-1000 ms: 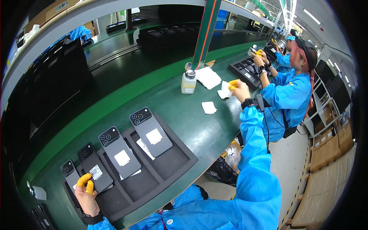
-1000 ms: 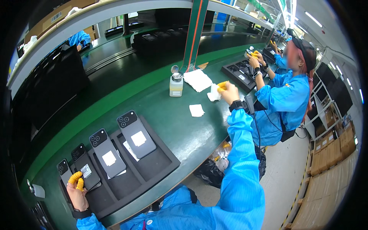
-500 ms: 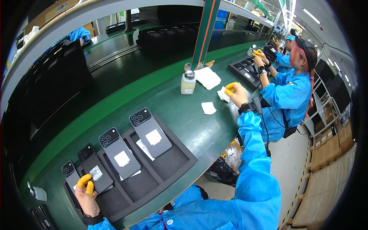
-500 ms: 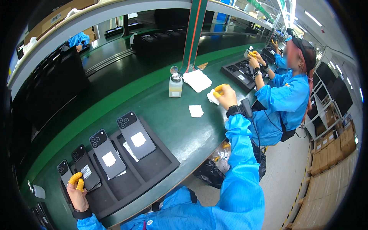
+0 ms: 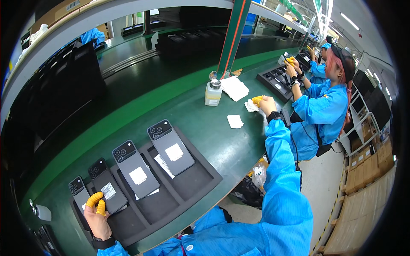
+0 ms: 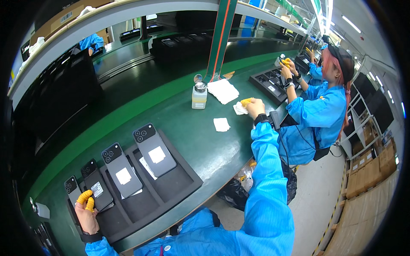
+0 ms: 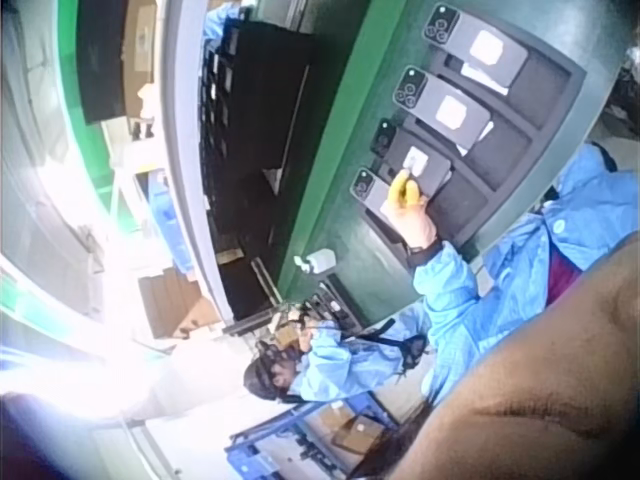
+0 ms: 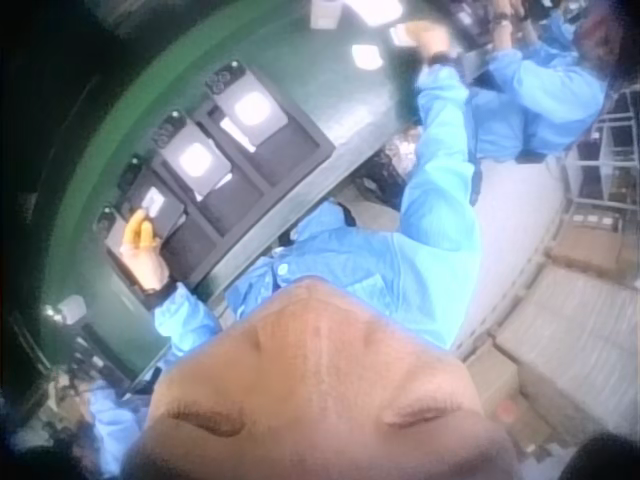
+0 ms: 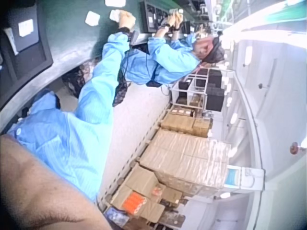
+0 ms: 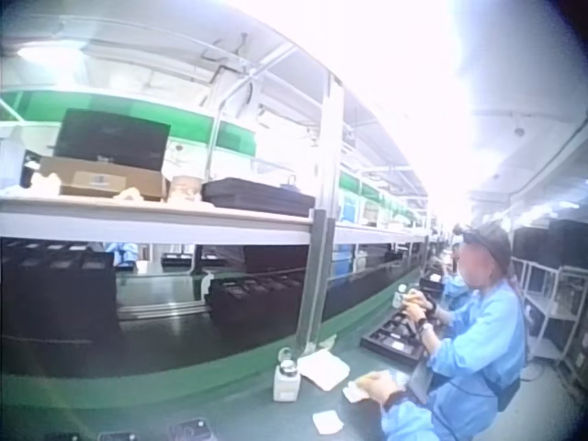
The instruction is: The person is cleaning the camera lenses and back covers of several mobile phones on a production line.
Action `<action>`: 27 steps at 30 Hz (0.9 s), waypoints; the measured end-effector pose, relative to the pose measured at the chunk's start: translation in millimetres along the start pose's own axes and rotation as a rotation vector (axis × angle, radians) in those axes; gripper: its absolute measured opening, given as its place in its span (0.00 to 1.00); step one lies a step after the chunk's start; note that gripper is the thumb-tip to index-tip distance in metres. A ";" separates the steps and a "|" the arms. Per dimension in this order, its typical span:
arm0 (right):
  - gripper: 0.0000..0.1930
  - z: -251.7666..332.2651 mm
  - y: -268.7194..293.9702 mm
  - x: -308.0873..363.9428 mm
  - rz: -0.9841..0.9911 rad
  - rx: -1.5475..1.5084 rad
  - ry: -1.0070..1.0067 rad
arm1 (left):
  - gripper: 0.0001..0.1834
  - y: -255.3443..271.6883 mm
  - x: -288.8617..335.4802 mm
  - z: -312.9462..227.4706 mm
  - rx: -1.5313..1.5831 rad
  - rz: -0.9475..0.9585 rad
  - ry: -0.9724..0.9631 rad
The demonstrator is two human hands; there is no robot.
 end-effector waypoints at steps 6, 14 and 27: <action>0.12 25.6 0.8 6.8 0.115 -0.226 0.169 | 0.11 0.0 -1.7 3.5 -0.017 0.023 0.009; 0.13 56.0 -16.9 30.1 -0.089 0.309 0.114 | 0.11 4.0 -0.1 1.2 -0.017 0.014 0.012; 0.17 68.7 -40.4 63.1 0.424 -1.578 -0.206 | 0.11 1.9 1.2 0.5 -0.013 0.019 0.010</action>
Point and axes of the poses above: each hand's wrist, its own x-axis away from the middle knuckle, its own y-axis out of the back of the hand, z = x × y, the point moved 10 cm from there along -x, towards the middle knuckle, and after that the axes turned 10 degrees about z, right-handed, at the moved point
